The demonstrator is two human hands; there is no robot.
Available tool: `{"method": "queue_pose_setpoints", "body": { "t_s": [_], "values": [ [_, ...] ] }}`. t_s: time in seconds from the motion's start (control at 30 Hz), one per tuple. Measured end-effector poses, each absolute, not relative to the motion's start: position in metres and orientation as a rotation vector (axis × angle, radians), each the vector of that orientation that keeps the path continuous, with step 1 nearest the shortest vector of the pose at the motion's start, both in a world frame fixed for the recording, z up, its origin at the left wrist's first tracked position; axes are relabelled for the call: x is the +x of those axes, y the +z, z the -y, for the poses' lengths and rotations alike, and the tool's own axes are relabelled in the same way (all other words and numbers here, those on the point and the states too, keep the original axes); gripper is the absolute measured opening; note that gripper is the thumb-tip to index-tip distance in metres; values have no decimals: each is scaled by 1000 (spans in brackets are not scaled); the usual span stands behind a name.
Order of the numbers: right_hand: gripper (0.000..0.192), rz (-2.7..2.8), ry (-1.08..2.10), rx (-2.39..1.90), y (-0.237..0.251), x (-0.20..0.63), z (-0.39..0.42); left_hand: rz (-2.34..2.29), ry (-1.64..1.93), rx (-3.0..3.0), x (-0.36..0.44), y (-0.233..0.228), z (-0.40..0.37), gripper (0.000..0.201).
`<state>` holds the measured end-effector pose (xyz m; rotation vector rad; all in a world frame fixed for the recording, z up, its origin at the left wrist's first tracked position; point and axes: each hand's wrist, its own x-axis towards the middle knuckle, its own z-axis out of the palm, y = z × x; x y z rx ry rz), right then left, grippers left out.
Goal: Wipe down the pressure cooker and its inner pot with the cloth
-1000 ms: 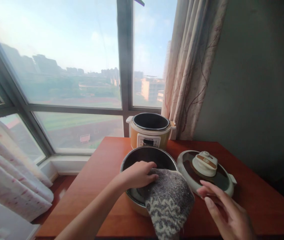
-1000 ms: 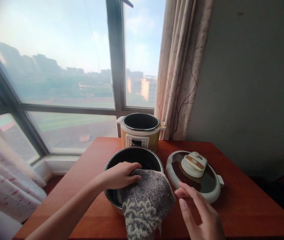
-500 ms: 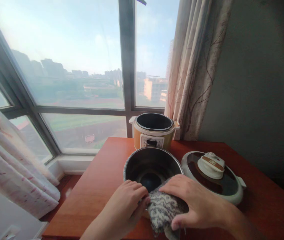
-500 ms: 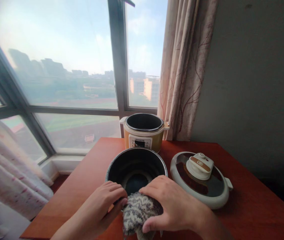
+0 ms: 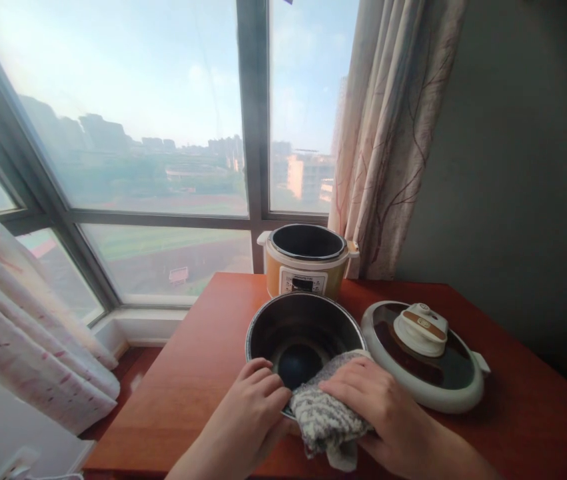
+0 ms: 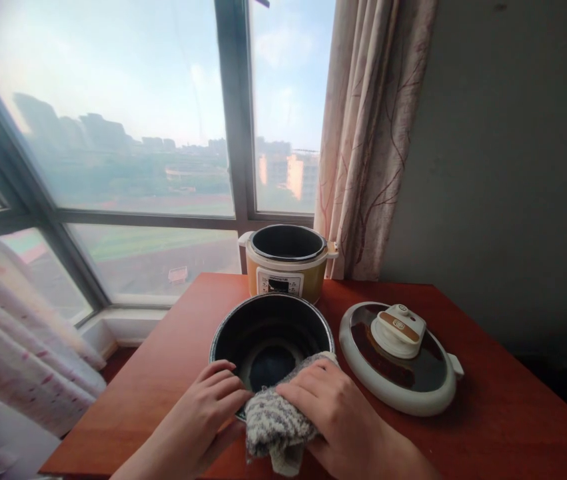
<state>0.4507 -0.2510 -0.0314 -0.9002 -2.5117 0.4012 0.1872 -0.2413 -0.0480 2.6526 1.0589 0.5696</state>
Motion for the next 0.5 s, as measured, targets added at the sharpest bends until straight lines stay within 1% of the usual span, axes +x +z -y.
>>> {"method": "queue_pose_setpoints", "body": {
  "t_s": [0.1,0.2,0.27,0.37,0.4,0.5],
  "values": [
    [37,2428,442,-900,-22,452,252,-1057,570,2686,187,-49,241,9],
    [31,2363,334,-871,-16,458,257,-1045,599,2671,186,-49,240,8],
    [33,2360,143,-804,-17,464,261,-1042,640,2648,186,-48,240,11],
    [42,2310,-224,-648,-33,470,270,-1063,699,2614,184,-46,241,25],
    [42,2273,-329,-605,-41,471,273,-1079,715,2596,184,-46,242,30],
    [28,2207,-539,-607,-67,470,286,-1160,774,2517,184,-48,244,37]
  ]
}}
